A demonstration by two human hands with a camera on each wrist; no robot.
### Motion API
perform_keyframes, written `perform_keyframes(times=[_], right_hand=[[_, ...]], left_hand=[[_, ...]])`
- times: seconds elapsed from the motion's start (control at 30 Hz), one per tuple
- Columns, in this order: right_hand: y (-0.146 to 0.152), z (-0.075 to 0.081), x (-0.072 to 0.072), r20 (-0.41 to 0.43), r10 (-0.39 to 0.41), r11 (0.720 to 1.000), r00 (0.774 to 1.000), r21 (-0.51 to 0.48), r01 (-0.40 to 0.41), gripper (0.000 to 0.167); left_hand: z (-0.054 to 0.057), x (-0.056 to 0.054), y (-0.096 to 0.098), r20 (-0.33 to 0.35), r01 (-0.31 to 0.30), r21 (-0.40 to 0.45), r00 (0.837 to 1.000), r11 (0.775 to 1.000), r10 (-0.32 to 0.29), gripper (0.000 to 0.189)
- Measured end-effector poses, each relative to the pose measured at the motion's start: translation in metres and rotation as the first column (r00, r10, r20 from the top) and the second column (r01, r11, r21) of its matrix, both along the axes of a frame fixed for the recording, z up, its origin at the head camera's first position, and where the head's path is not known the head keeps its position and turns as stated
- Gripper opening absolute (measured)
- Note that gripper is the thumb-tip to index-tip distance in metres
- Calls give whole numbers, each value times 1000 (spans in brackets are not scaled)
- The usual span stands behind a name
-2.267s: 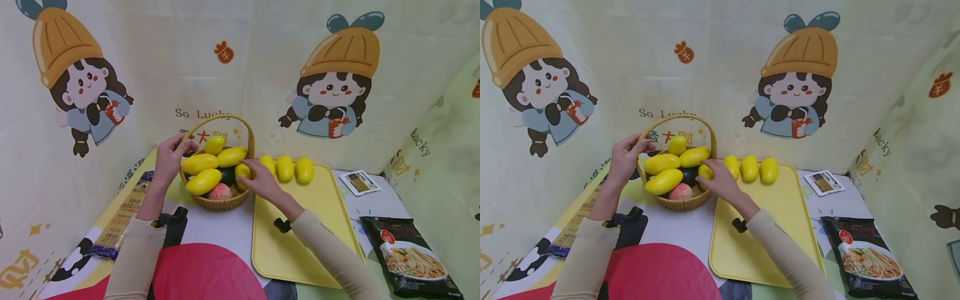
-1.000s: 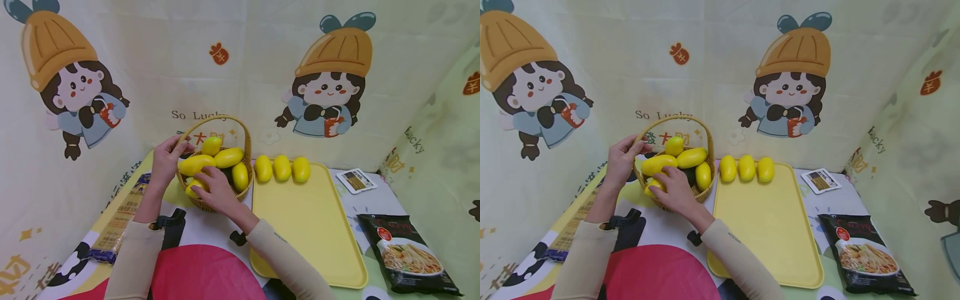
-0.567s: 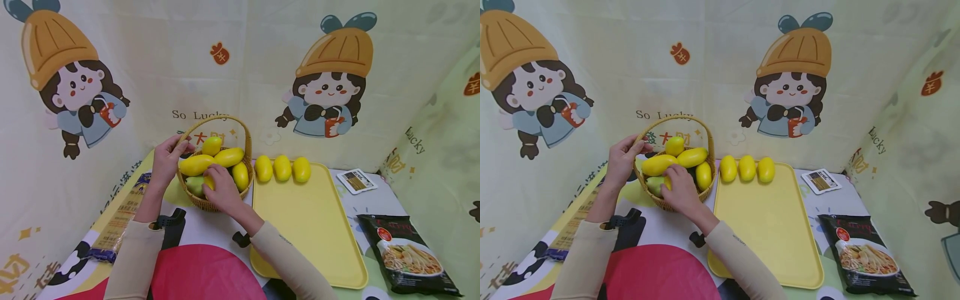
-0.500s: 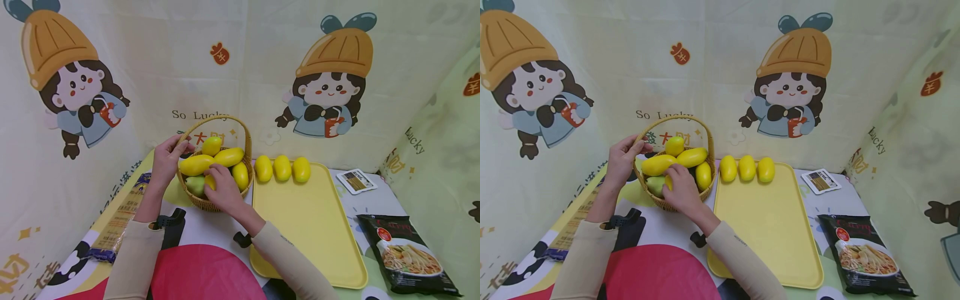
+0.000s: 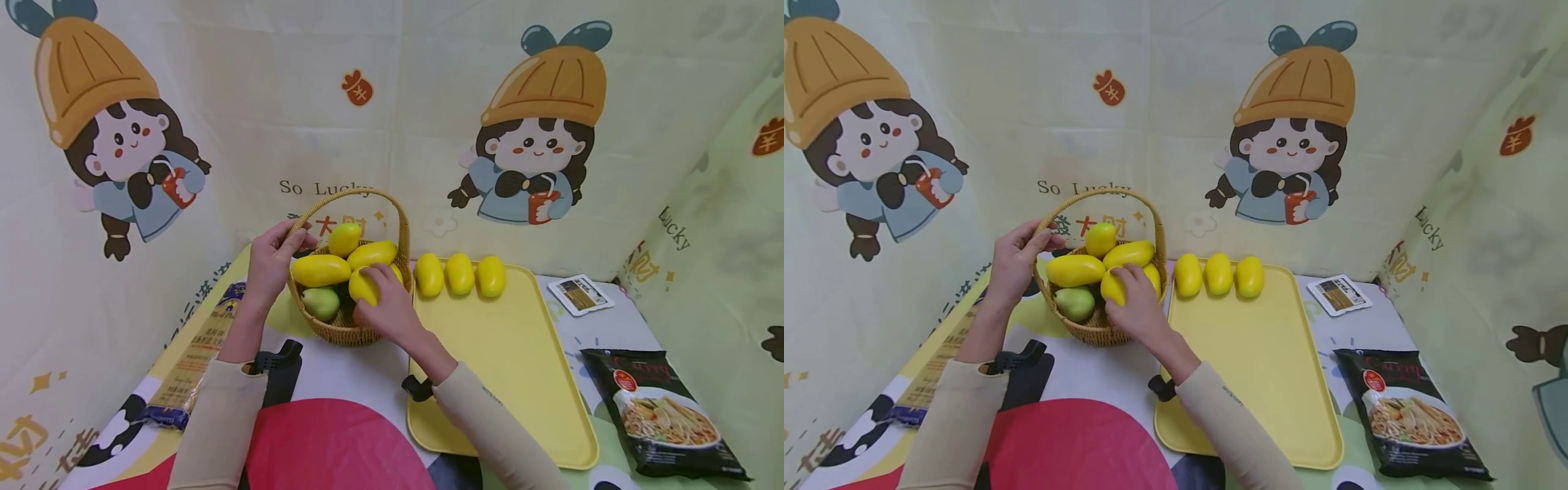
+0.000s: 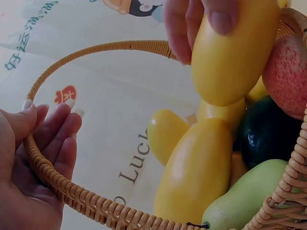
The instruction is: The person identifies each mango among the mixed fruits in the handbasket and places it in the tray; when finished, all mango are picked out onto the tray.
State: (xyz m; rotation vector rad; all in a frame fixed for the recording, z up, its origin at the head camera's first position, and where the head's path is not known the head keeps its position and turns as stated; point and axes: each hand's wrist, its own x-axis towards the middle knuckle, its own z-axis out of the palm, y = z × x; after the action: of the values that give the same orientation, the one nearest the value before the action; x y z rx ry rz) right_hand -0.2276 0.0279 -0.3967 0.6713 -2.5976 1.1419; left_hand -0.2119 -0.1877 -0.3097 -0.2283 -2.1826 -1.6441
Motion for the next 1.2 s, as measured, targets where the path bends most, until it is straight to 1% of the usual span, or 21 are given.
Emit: perform_keyframes(times=[0.2, 0.3, 0.43, 0.47, 0.57, 0.83, 1.07, 1.2], right_hand=[[16, 2, -3, 19, 3, 1000, 1000, 2, -3, 54], [23, 1, -4, 35, -2, 1000, 999, 14, 2, 56], [34, -1, -5, 49, -23, 1000, 999, 5, 23, 58], [37, -1, -5, 49, -27, 1000, 998, -4, 27, 57], [48, -1, -7, 46, -39, 999, 998, -19, 40, 57], [80, -1, -13, 33, -88, 996, 996, 10, 88, 58], [112, -4, -23, -56, -139, 990, 989, 10, 139, 55], [131, -2, -24, -53, -165, 986, 985, 9, 166, 56]], left_hand=[[-2, -4, -2, -21, 14, 1, 1000, 1000, -14, 32], [-10, -13, -5, -22, 21, 17, 1000, 1000, -20, 32], [-22, -24, -9, -13, 16, 26, 1000, 1000, -16, 35], [-23, -24, -9, -14, 14, 22, 1000, 1000, -13, 36], [-25, -25, -10, -19, 7, 11, 1000, 1000, -7, 38], [-26, -25, -10, -7, -5, 16, 1000, 1000, 5, 40], [-24, -23, -11, 0, -19, -2, 1000, 1000, 19, 40], [-24, -22, -11, -6, -15, 2, 1000, 1000, 15, 40]])
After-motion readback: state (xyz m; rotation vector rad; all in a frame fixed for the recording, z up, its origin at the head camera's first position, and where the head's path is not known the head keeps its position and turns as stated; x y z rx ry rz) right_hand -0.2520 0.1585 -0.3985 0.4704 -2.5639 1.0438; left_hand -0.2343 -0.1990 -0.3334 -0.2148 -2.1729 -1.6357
